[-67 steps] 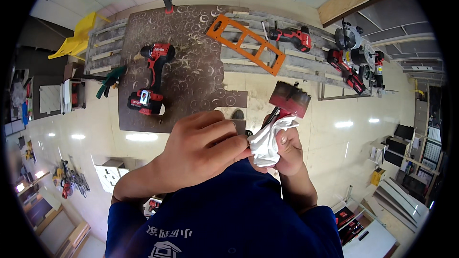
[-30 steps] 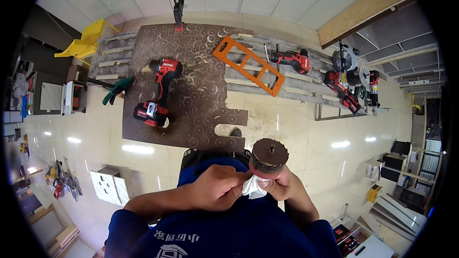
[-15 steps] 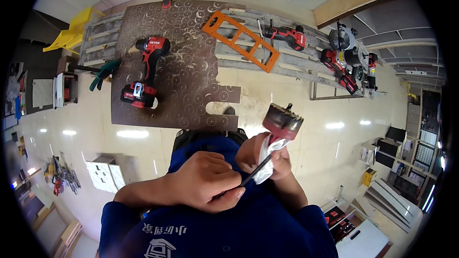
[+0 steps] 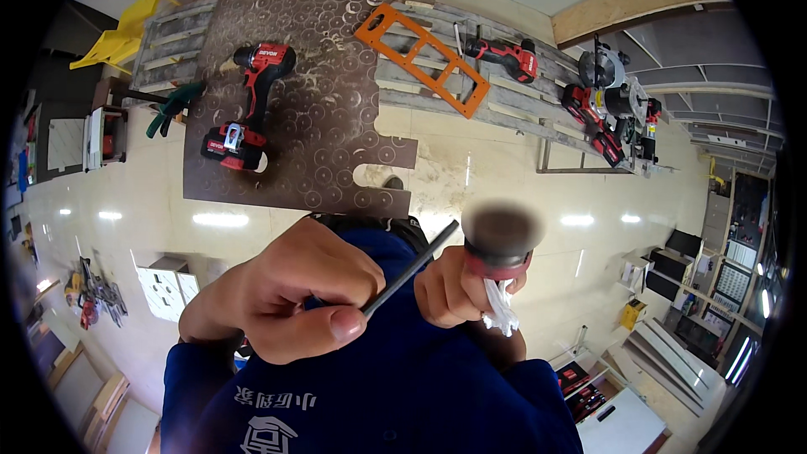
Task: The person cleans a hole saw drill bit with a white tissue, wiping the cutting edges and interior. They then attach the bit to a cordless drill and use pliers to tighten the chuck. The person moves around a workshop environment, handling the drill and bit throughout the process.
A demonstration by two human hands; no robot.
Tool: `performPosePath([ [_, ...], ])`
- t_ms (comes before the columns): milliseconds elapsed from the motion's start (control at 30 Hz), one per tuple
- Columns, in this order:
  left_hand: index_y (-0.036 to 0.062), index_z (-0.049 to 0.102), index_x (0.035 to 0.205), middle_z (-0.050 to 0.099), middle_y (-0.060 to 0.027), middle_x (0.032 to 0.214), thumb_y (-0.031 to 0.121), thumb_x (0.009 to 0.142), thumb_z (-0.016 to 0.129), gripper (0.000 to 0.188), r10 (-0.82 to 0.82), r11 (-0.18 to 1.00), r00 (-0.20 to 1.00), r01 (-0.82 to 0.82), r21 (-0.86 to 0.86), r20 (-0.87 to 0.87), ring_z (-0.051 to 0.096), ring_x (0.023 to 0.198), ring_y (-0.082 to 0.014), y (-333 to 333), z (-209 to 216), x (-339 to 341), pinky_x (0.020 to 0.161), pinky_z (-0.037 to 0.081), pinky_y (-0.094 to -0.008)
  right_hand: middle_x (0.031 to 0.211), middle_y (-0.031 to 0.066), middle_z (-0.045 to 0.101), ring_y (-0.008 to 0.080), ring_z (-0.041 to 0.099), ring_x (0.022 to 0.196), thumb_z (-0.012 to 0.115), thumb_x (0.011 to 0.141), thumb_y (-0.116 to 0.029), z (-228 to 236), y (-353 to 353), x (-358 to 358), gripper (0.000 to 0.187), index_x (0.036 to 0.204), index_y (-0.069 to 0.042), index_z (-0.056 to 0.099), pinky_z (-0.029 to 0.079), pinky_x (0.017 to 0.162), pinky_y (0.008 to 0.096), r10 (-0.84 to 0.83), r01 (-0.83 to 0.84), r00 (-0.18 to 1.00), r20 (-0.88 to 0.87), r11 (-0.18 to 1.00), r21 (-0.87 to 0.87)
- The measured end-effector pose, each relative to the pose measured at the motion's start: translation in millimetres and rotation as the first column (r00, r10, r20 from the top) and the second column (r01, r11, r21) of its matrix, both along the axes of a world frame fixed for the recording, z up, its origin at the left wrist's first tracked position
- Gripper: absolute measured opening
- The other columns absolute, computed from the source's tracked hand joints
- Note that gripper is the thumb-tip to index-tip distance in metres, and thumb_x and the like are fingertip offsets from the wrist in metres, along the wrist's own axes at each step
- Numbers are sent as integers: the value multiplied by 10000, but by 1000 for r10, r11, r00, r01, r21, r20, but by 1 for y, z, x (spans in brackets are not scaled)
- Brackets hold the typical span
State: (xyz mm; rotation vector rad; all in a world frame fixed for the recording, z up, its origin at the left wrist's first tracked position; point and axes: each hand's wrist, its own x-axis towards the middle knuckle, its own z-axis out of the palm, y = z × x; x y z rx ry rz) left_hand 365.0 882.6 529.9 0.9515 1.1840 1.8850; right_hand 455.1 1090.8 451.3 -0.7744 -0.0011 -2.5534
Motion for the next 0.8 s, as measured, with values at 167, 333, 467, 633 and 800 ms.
performPosePath([
  [167,55,462,584,519,-62,534,141,888,554,329,-41,999,984,44,19,-172,483,429,-180,7,-5,-1,412,338,-300,601,49,560,151,478,455,543,708,-372,-22,-2,2,329,711,-43,540,336,409,251,10,-19,994,-108,997,-81],
  [333,50,483,598,566,-80,590,92,862,576,283,-73,997,965,79,11,-250,516,452,-189,7,-5,-2,427,391,-306,806,101,596,174,558,649,550,693,-350,-39,7,20,397,865,5,518,427,539,252,18,-17,997,-71,1000,5],
  [467,41,510,612,597,-83,628,122,880,580,289,-57,998,952,56,-10,-302,525,461,-191,-2,-3,-8,431,409,-302,975,173,577,225,579,796,592,685,-276,-52,13,37,519,1056,63,463,456,656,299,23,-23,999,30,1000,9],
  [633,17,604,735,594,-107,681,130,911,606,209,42,988,962,-80,-133,-269,587,567,-241,-10,0,-12,491,430,-326,1188,264,552,289,605,981,645,675,-184,-71,25,67,740,1295,134,395,493,802,359,0,11,975,223,999,-48],
  [800,-5,602,770,605,-90,670,160,965,551,261,35,792,912,-275,-545,-409,584,579,-176,-10,-43,-32,555,470,-308,1327,319,511,361,592,1134,699,626,-198,-65,46,82,937,1420,154,345,487,934,429,-98,12,928,359,972,234],
])
